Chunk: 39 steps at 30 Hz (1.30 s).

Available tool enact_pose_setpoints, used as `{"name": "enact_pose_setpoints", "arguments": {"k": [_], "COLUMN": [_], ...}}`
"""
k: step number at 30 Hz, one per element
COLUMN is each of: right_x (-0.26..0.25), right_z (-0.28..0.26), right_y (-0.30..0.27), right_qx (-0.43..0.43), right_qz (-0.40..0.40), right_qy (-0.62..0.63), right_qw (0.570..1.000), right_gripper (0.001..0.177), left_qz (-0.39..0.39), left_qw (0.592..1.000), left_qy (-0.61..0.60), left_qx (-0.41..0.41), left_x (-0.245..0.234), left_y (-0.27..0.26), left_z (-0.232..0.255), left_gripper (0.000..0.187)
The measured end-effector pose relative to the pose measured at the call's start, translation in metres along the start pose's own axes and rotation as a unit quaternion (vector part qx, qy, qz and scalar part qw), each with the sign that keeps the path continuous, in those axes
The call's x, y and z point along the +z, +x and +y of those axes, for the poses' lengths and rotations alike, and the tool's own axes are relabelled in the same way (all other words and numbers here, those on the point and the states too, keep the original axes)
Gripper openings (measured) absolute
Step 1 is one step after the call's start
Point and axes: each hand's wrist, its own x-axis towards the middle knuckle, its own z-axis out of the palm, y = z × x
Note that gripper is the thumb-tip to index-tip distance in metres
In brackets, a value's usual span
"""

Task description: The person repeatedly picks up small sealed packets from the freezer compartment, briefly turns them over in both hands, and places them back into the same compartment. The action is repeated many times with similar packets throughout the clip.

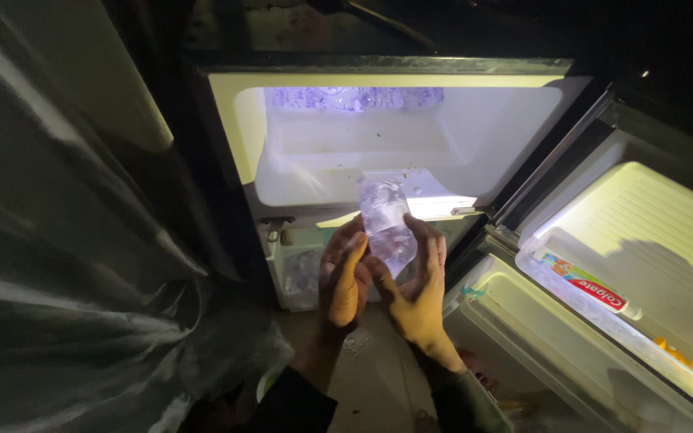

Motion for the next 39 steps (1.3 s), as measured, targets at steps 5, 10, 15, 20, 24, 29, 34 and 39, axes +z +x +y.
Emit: {"name": "enact_pose_setpoints", "arguments": {"k": [5,10,15,20,24,29,34,39], "right_x": [-0.002,-0.005,0.001,0.008,0.012,0.018,0.026,0.043], "right_z": [0.017,0.009,-0.012,-0.029,-0.029,-0.025,-0.019,-0.01], "right_y": [0.005,0.009,0.012,0.014,0.012,0.016,0.027,0.051], "right_qx": [0.167,0.263,0.294,0.325,0.296,0.261,0.242,0.23], "right_qz": [-0.048,-0.016,-0.048,-0.02,-0.048,-0.065,-0.016,-0.007], "right_qy": [0.399,0.551,0.594,0.661,0.675,0.608,0.573,0.51], "right_qw": [0.9,0.792,0.748,0.676,0.674,0.747,0.783,0.829], "right_gripper": [0.073,0.071,0.079,0.085,0.086,0.078,0.065,0.06], "left_qz": [-0.011,-0.037,-0.048,-0.057,-0.059,-0.049,-0.031,-0.035], "left_qw": [0.971,0.934,0.889,0.888,0.874,0.892,0.934,0.954], "left_qy": [0.225,0.336,0.423,0.426,0.443,0.413,0.32,0.247], "left_qx": [0.075,0.118,0.167,0.162,0.192,0.176,0.159,0.166], "left_x": [0.001,0.015,0.021,0.02,0.017,0.013,0.004,-0.008], "left_y": [-0.002,-0.006,-0.008,-0.009,-0.009,-0.008,-0.002,0.004], "left_z": [0.011,0.034,0.055,0.071,0.073,0.074,0.07,0.066], "left_gripper": [0.045,0.042,0.041,0.039,0.034,0.035,0.034,0.036]}}
